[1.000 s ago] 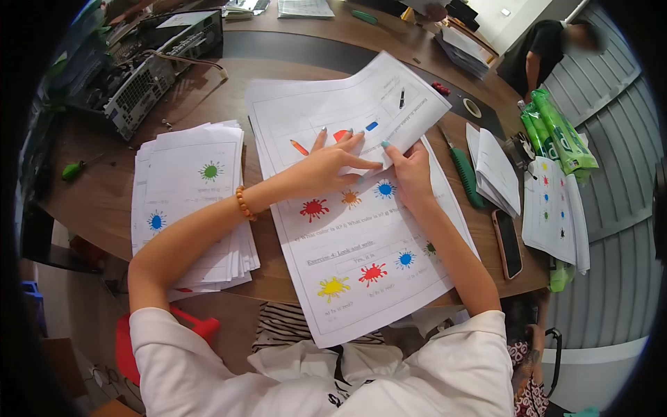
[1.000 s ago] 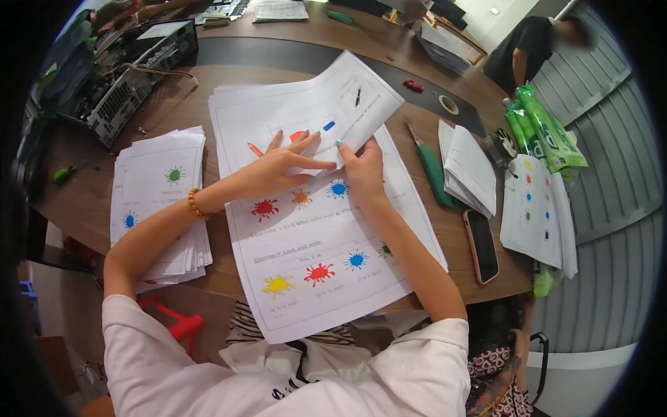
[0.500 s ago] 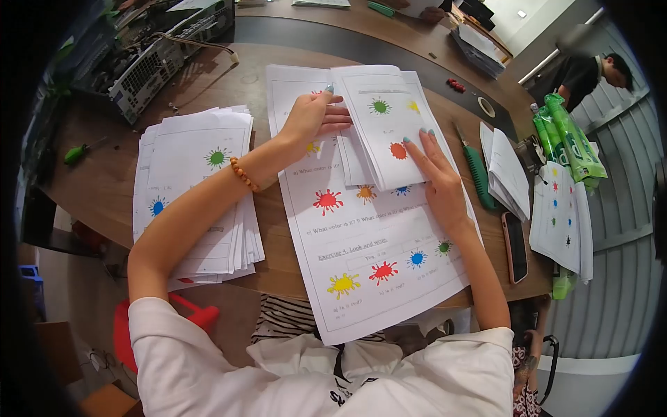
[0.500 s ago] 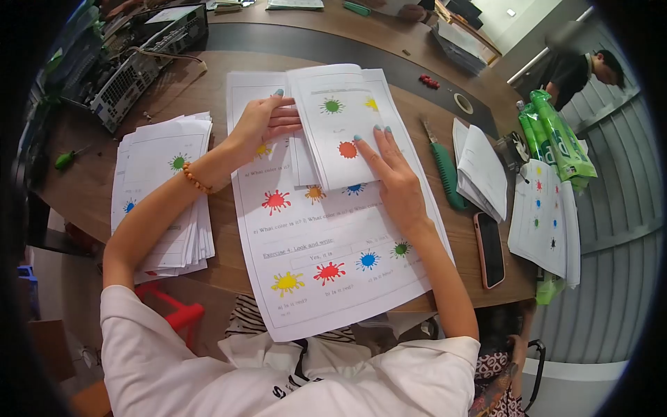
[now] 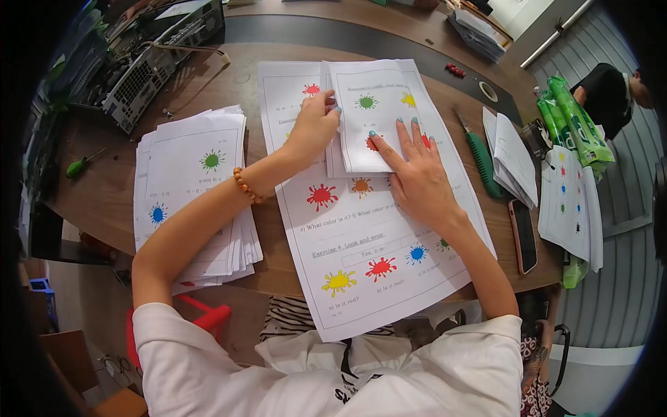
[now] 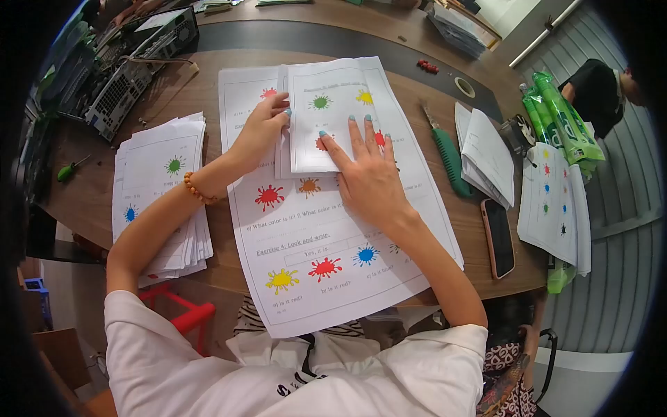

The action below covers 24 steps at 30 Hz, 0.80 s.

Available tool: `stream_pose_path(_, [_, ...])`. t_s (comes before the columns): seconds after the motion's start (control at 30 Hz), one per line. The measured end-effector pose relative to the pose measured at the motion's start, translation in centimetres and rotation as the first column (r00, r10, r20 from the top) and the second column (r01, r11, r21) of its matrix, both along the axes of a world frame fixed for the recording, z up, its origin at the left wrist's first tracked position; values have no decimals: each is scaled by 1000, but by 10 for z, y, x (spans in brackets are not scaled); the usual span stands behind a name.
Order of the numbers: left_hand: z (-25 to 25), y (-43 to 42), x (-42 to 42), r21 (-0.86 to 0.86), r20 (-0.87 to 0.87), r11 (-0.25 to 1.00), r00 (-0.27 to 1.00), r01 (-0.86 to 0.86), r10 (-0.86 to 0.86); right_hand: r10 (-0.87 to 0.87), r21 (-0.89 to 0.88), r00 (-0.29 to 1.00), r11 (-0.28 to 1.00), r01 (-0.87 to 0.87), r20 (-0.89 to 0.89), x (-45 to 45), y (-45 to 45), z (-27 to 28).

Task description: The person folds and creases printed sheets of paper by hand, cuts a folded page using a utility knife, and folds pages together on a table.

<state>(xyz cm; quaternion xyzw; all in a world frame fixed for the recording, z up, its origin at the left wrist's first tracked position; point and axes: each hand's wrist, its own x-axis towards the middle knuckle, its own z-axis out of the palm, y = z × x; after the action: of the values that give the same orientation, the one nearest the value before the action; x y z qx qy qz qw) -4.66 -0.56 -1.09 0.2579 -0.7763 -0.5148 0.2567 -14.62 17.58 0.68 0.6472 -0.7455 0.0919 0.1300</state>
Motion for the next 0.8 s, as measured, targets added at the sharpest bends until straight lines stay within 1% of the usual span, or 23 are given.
stream_pose_path(0.03, [2,-1,1,230,-88,973,996,1,20,-1,-3,1000,1000,1,3,2,-1,1])
stream_pose_path(0.07, [4,-3,2,447,-167,894,984,22,60,11,16,1000,1000,-10,-18,4,-2,3])
stream_pose_path(0.2, [7,-6,4,440,-157,897,987,38,35,25,55,998,998,-22,-58,13,-8,4])
stream_pose_path(0.23, [7,-7,5,466,-168,883,985,53,30,26,56,998,998,-23,-57,15,-9,3])
stream_pose_path(0.3, [12,-10,6,492,-180,868,983,66,26,-31,40,999,999,32,-44,19,-11,2])
stream_pose_path(0.33, [16,-12,8,486,-126,871,992,71,-10,-28,38,999,999,30,-43,19,-10,0])
stream_pose_path(0.37, [22,-15,10,478,-73,875,996,76,-47,-62,22,997,998,61,55,17,-10,-3])
stream_pose_path(0.4, [26,-20,11,467,-78,881,996,79,-47,-93,3,985,996,94,148,13,-10,-4])
stream_pose_path(0.43, [29,-25,13,259,59,957,987,129,-149,-94,-5,985,995,95,142,8,-9,-3])
stream_pose_path(0.47, [32,-29,16,47,212,977,954,208,-213,-60,-45,977,997,70,206,3,-7,-3])
stream_pose_path(0.5, [34,-34,19,41,207,976,954,212,-216,-24,-84,963,995,49,269,-2,-5,-2])
stream_pose_path(0.53, [35,-38,22,-149,305,927,908,345,-289,-27,-88,964,995,52,264,-6,-3,-1])
stream_pose_path(0.57, [36,-42,25,-318,413,821,849,474,-330,-36,-133,961,988,75,276,-10,-3,0])
stream_pose_path(0.6, [42,-43,28,-322,412,819,849,474,-330,-42,-177,957,980,96,289,-14,-3,1])
stream_pose_path(0.67, [53,-44,35,-276,545,792,767,545,-338,-51,-194,965,976,104,259,-26,-3,-5])
stream_pose_path(0.7, [55,-46,35,-278,545,791,767,545,-337,-60,-206,971,972,110,232,-28,-4,-5])
stream_pose_path(0.73, [56,-49,35,-307,520,711,737,633,-432,-60,-208,971,972,110,232,-27,-3,-4])
stream_pose_path(0.77, [57,-52,35,-338,497,620,694,708,-522,-62,-203,983,974,97,173,-25,-2,-1])
stream_pose_path(0.8, [52,-55,36,-340,497,618,694,709,-521,-64,-197,991,977,86,114,-23,-3,1])
